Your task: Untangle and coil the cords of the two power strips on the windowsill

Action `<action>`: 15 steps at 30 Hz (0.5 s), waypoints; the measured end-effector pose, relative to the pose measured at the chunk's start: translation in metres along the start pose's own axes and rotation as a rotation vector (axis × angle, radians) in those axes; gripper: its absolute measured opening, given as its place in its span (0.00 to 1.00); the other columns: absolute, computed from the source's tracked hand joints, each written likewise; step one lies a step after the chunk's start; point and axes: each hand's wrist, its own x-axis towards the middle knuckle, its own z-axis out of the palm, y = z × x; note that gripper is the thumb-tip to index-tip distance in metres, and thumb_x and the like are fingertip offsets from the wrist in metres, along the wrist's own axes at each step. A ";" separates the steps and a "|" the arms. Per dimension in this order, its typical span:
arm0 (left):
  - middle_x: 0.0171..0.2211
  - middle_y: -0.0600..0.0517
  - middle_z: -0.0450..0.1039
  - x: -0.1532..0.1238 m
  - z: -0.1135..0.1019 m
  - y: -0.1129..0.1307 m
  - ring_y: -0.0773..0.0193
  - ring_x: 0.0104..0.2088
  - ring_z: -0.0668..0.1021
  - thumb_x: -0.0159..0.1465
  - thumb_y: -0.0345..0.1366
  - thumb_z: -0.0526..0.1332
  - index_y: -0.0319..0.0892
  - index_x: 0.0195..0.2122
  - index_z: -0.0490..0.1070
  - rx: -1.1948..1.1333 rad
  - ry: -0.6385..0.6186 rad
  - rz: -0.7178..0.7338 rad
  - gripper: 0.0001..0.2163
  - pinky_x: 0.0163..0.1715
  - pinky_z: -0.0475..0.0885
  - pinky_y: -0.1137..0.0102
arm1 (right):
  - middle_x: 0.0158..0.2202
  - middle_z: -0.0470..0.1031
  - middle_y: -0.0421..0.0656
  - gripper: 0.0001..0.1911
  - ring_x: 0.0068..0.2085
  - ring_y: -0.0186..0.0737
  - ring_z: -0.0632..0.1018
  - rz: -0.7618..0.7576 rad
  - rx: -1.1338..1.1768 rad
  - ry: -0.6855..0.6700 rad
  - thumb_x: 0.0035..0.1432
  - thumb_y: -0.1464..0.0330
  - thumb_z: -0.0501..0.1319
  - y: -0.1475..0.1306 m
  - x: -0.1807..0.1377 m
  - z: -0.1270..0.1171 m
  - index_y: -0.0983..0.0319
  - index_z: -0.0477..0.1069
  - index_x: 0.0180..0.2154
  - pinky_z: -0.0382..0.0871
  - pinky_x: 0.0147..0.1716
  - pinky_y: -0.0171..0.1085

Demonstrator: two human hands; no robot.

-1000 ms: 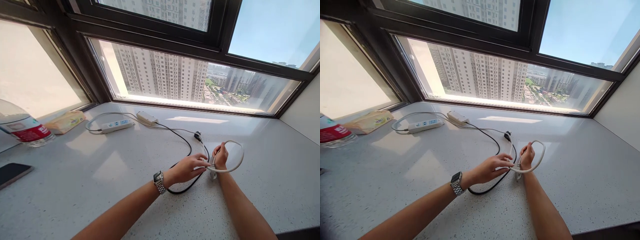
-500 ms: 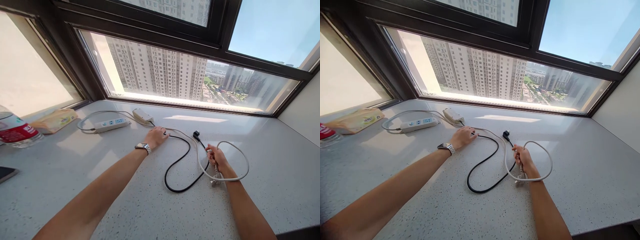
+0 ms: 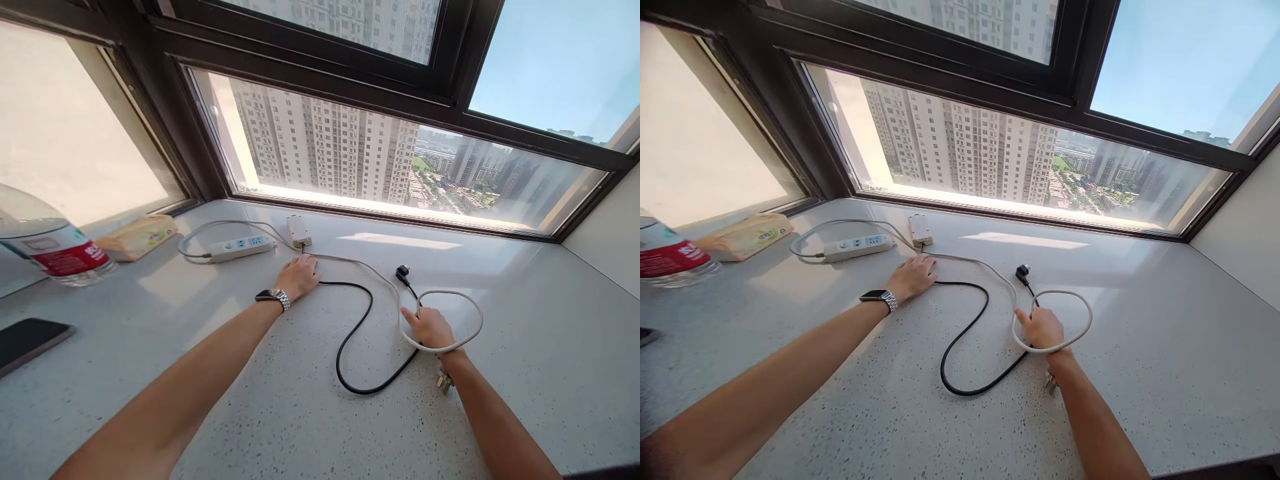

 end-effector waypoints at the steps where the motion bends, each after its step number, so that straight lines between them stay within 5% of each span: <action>1: 0.57 0.38 0.64 0.002 0.002 0.001 0.46 0.55 0.67 0.58 0.35 0.52 0.37 0.50 0.70 -0.010 0.004 -0.003 0.20 0.53 0.63 0.57 | 0.12 0.60 0.41 0.28 0.17 0.36 0.66 -0.004 0.003 -0.004 0.52 0.54 0.62 -0.002 0.000 0.001 0.59 0.53 0.11 0.51 0.19 0.34; 6: 0.53 0.39 0.70 0.009 0.007 0.007 0.44 0.53 0.68 0.56 0.30 0.52 0.37 0.50 0.70 -0.051 0.058 -0.062 0.21 0.51 0.65 0.55 | 0.12 0.58 0.38 0.22 0.17 0.32 0.63 -0.045 -0.040 -0.038 0.43 0.69 0.63 -0.019 -0.003 0.008 0.59 0.51 0.10 0.48 0.18 0.33; 9: 0.53 0.40 0.70 0.012 0.002 0.005 0.47 0.53 0.69 0.56 0.27 0.51 0.35 0.52 0.70 -0.072 0.124 -0.095 0.22 0.52 0.64 0.57 | 0.09 0.49 0.33 0.19 0.14 0.28 0.55 -0.031 0.232 -0.171 0.40 0.70 0.62 -0.016 0.000 -0.004 0.59 0.52 0.10 0.43 0.16 0.32; 12: 0.53 0.40 0.70 0.013 -0.009 -0.005 0.49 0.54 0.68 0.57 0.26 0.51 0.34 0.52 0.69 -0.088 0.199 -0.157 0.21 0.53 0.62 0.58 | 0.08 0.48 0.30 0.09 0.11 0.27 0.50 0.142 0.644 -0.343 0.44 0.64 0.58 0.012 0.006 -0.040 0.60 0.64 0.17 0.42 0.13 0.32; 15: 0.53 0.40 0.69 0.010 -0.022 -0.020 0.46 0.54 0.66 0.59 0.26 0.50 0.33 0.51 0.69 -0.094 0.236 -0.233 0.19 0.52 0.62 0.56 | 0.09 0.47 0.29 0.10 0.10 0.26 0.47 0.283 0.881 -0.194 0.46 0.63 0.57 0.060 0.009 -0.096 0.59 0.63 0.19 0.41 0.11 0.32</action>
